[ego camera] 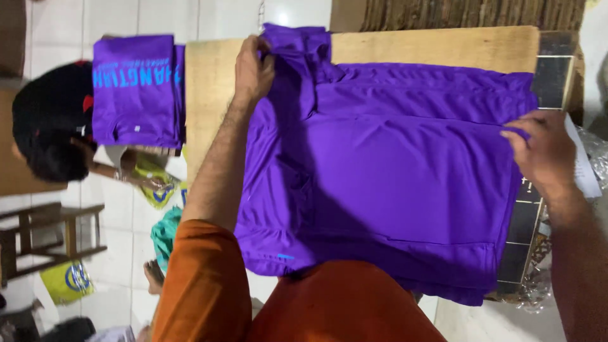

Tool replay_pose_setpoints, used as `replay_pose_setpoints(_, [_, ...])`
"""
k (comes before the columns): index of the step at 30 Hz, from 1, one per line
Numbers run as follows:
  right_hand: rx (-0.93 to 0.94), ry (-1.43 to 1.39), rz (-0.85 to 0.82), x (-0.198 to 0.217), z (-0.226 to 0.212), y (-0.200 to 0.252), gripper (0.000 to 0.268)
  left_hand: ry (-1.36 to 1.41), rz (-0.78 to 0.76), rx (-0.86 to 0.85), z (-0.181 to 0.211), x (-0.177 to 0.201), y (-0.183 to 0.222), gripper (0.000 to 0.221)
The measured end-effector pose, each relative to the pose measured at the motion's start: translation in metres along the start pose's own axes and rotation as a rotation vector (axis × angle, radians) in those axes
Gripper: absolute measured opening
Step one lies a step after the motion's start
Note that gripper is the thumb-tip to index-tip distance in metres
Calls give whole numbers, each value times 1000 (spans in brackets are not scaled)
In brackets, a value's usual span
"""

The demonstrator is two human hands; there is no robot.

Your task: Folding purple athletic shirts on a wooden table

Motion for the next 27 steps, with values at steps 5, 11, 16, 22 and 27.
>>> replay_pose_setpoints(5, [-93,3,-23,32,-22,31,13,171,-83,-10,64,79,54,10])
replay_pose_setpoints(11, [-498,-786,-102,53,-66,100,14,359,-27,-3,112,151,217,5])
replay_pose_setpoints(16, [-739,-1251,-7,7,-52,181,15,454,-13,230,120,149,372,15])
replay_pose_setpoints(22, [-905,-1282,-60,-18,-35,188,17,-52,-204,188,32,78,469,39])
replay_pose_setpoints(27, [-976,-1196,52,-31,-14,182,37,-425,-230,272,56,81,466,28])
Point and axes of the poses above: each hand's wrist, its own y-axis away from the middle knuckle, its own x-axis out of the back of the hand, z = x × y, the point moved 1 cm from there along -y, towards the middle knuckle, and after that the axes turned 4 degrees about y, right-handed, at the moved point
